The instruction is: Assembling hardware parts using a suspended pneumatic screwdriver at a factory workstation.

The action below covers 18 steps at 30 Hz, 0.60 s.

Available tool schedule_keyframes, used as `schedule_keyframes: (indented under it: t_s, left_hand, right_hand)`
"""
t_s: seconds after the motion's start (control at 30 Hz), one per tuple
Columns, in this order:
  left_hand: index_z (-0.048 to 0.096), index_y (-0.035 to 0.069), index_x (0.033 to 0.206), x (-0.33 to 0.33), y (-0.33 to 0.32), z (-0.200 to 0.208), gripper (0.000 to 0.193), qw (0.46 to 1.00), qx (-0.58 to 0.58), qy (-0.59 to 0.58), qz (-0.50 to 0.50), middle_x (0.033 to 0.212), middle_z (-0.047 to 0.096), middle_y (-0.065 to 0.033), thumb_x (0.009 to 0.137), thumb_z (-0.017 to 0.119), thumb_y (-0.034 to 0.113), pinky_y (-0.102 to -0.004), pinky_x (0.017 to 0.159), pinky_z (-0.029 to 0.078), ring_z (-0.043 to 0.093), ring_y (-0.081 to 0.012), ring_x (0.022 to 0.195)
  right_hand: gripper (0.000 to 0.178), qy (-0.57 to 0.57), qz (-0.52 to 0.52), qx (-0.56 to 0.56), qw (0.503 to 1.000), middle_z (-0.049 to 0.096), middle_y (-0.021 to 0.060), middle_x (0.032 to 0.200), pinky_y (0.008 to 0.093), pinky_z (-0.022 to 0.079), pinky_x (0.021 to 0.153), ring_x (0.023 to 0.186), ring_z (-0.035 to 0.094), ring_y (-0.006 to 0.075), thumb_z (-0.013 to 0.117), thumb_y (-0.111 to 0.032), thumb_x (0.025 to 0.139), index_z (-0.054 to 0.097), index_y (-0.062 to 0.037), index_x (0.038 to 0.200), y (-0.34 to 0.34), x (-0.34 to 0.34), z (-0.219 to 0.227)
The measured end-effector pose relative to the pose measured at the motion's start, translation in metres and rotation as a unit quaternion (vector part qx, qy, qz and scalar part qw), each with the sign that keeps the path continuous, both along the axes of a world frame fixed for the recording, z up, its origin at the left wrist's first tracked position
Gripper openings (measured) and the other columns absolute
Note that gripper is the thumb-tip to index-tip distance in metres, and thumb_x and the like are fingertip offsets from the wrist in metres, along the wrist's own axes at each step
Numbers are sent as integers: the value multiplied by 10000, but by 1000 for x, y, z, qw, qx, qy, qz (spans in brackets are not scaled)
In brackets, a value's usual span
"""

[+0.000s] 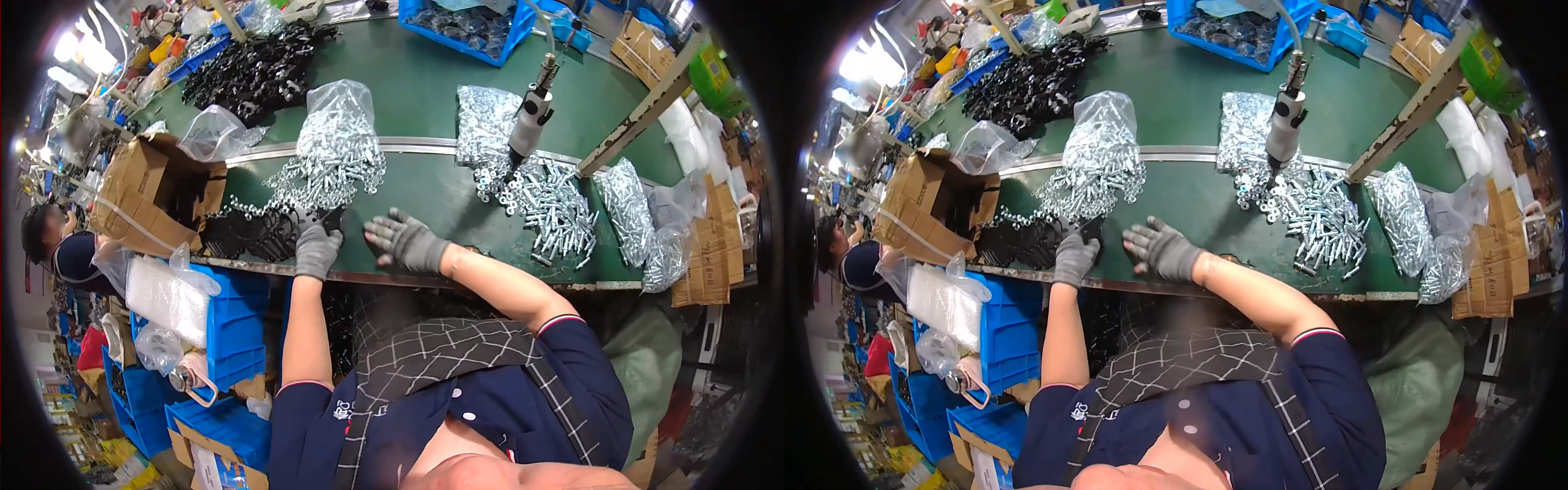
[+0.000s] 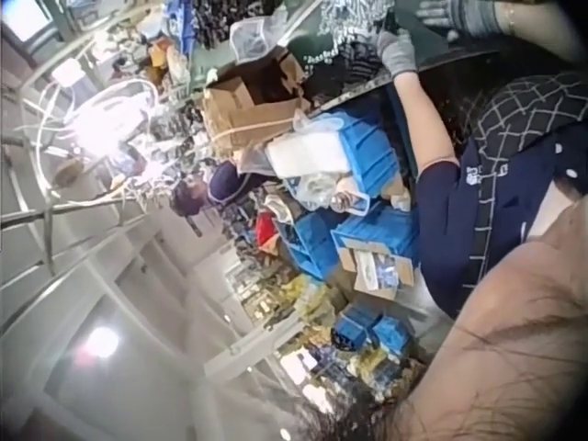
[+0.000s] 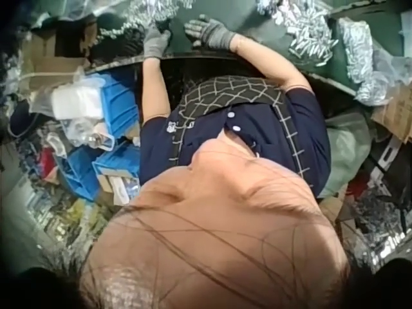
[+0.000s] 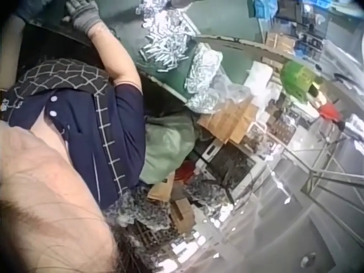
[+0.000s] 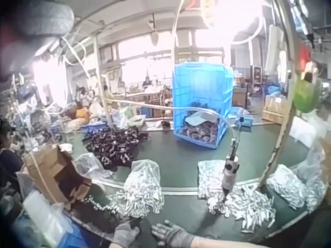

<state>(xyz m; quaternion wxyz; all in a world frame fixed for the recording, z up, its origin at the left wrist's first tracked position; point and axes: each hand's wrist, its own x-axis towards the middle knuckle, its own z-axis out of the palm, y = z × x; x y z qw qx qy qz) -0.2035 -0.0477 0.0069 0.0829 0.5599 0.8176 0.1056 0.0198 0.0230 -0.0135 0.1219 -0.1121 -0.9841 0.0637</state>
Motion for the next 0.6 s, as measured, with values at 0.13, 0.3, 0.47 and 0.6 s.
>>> schedule_keyframes:
  t_s: [0.13, 0.3, 0.47, 0.6]
  left_hand:
    - [553, -45, 998, -16, -10, -27, 423, 988, 139, -60, -43, 843, 632, -183, 808, 553, 333, -439, 736, 482, 589, -397, 781]
    - [573, 40, 924, 13, -26, 7, 312, 713, 57, -695, 74, 676, 598, -53, 821, 603, 333, -270, 382, 421, 570, -175, 530]
    - [573, 65, 905, 55, -21, -4, 261, 555, 43, -830, 47, 669, 587, -34, 818, 628, 304, -206, 342, 369, 535, -109, 479]
    - [566, 42, 914, 126, 8, 15, 290, 536, -29, -843, 8, 686, 598, -47, 822, 626, 311, -204, 352, 374, 528, -108, 461]
  right_hand:
    - [522, 115, -78, 32, 990, 375, 137, 1364, 429, 229, 1047, 1275, 340, 248, 517, -373, 826, 456, -65, 1244, 23, -11, 23]
    - [328, -2, -187, -97, 978, 543, 121, 1103, 410, 400, 864, 1008, 525, 286, 542, -285, 798, 533, -92, 1063, 5, 75, 53]
    - [213, -124, -449, -101, 879, 592, 143, 805, 425, 466, 689, 760, 591, 309, 596, -235, 738, 596, -90, 895, -12, 239, 74]
    - [181, -193, -494, -125, 839, 588, 122, 776, 427, 455, 676, 756, 583, 306, 627, -215, 742, 603, -76, 855, -23, 271, 66]
